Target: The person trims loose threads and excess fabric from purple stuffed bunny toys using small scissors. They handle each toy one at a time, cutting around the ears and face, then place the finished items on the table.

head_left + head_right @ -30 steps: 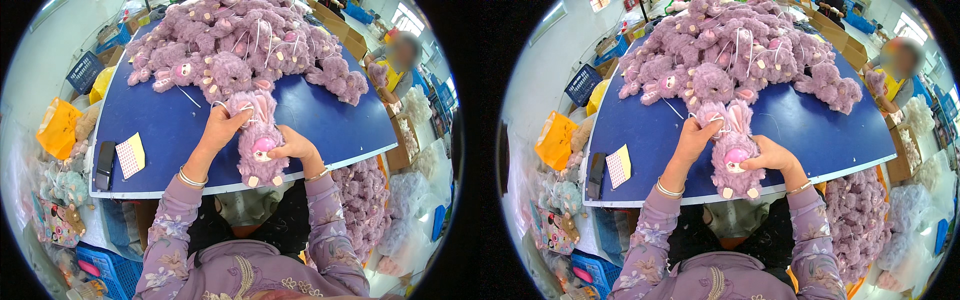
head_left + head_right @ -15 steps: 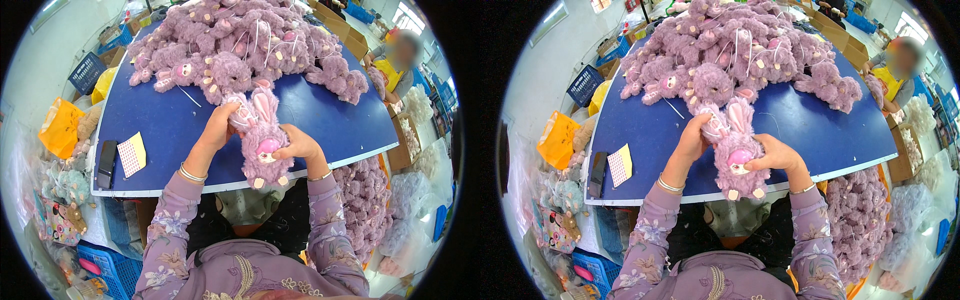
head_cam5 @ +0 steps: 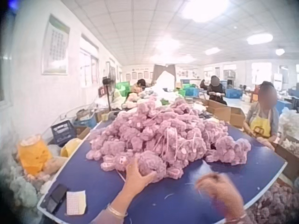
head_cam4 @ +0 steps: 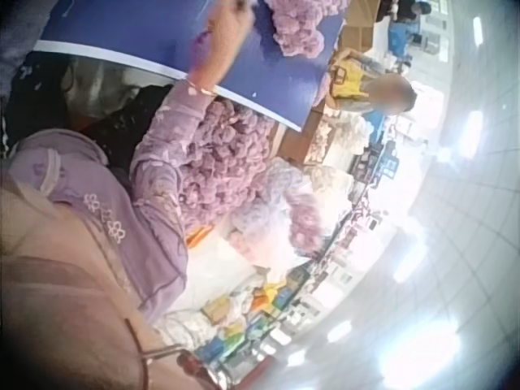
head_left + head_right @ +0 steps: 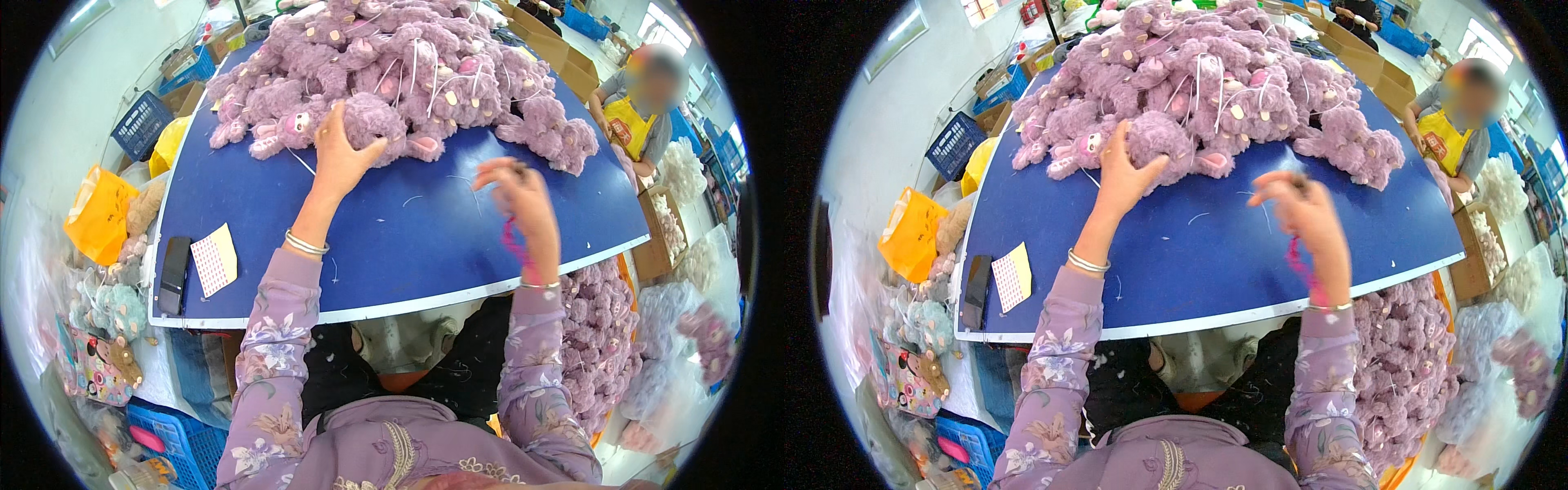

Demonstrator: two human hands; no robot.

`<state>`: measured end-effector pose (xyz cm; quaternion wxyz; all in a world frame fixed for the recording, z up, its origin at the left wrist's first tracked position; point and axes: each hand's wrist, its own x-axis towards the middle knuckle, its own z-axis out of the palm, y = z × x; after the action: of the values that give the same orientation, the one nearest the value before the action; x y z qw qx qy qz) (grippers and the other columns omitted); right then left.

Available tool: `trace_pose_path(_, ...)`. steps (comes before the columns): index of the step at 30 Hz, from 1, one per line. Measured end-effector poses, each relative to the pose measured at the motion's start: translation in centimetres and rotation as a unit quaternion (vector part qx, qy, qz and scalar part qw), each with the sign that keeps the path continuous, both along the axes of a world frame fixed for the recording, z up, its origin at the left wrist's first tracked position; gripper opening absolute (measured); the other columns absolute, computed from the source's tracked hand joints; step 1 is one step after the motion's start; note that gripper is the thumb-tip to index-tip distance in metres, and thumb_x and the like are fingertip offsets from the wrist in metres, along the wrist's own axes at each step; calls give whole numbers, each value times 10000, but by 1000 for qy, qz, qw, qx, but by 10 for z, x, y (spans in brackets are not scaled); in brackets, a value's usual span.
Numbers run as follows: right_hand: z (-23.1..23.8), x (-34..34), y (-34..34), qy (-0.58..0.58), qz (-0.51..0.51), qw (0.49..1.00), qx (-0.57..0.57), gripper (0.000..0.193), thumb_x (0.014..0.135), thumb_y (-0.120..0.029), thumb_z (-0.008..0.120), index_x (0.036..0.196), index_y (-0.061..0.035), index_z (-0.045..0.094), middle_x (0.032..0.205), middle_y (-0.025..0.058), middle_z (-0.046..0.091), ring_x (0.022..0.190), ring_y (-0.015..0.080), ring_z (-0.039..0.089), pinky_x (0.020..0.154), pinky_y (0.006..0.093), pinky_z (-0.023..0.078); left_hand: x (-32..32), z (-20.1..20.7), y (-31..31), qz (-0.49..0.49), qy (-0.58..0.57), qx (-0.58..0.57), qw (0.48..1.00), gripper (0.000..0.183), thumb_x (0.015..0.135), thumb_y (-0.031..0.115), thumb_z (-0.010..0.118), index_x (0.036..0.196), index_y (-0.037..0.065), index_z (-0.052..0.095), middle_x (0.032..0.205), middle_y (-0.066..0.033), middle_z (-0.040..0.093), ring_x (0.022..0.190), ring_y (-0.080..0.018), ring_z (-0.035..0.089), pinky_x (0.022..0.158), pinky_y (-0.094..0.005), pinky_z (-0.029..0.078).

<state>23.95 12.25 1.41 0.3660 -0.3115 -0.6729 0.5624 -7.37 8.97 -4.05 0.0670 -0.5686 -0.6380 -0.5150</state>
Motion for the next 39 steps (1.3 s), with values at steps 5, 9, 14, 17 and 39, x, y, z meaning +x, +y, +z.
trace_pose_path(5, -38, -43, -3, -148, 73, 986, -4, 253, 913, -236, 628, 1043, -19, 633, 866, 17, 690, 533, 5, 392, 442, 179, 319, 20, 10, -12, 57, 97, -210, 971, 967, 662, 367, 776, 1411, -16, 300, 1253, -274, 543, 1150, -404, 533, 949, -493, 436)
trace_pose_path(9, -63, -52, -3, -139, 29, 990, -7, 355, 903, -272, 653, 1126, -2, 593, 907, 39, 683, 547, 12, 407, 440, 186, 321, 45, 43, -51, -17, -8, -309, 951, 959, 662, 415, 759, 1397, -11, 316, 1139, -276, 619, 1046, -403, 616, 884, -464, 489)
trace_pose_path(14, -84, -71, -5, -119, -32, 991, 43, 655, 803, -359, 757, 1209, 100, 529, 1133, 196, 629, 1052, 254, 598, 925, 352, 459, 54, 34, -64, -61, -78, -314, 944, 972, 683, 566, 744, 1363, -23, 376, 1134, -290, 624, 1074, -409, 615, 907, -430, 492)
trace_pose_path(17, -88, -75, -8, -106, -50, 990, 75, 680, 772, -327, 776, 1226, 100, 503, 1219, 266, 583, 1169, 325, 561, 1005, 379, 421, 46, 20, -56, -81, -118, -276, 950, 953, 702, 560, 732, 1357, -37, 382, 1128, -294, 626, 1077, -415, 611, 912, -430, 490)
trace_pose_path(39, -53, -75, -30, -191, 79, 971, 119, 214, 881, -189, 634, 944, 16, 632, 773, 44, 647, 716, 129, 557, 660, 303, 452, 25, 7, -42, -32, 56, -108, 992, 582, 726, 141, 722, 1266, 63, 521, 1211, -184, 552, 1142, -383, 490, 1012, -432, 399)
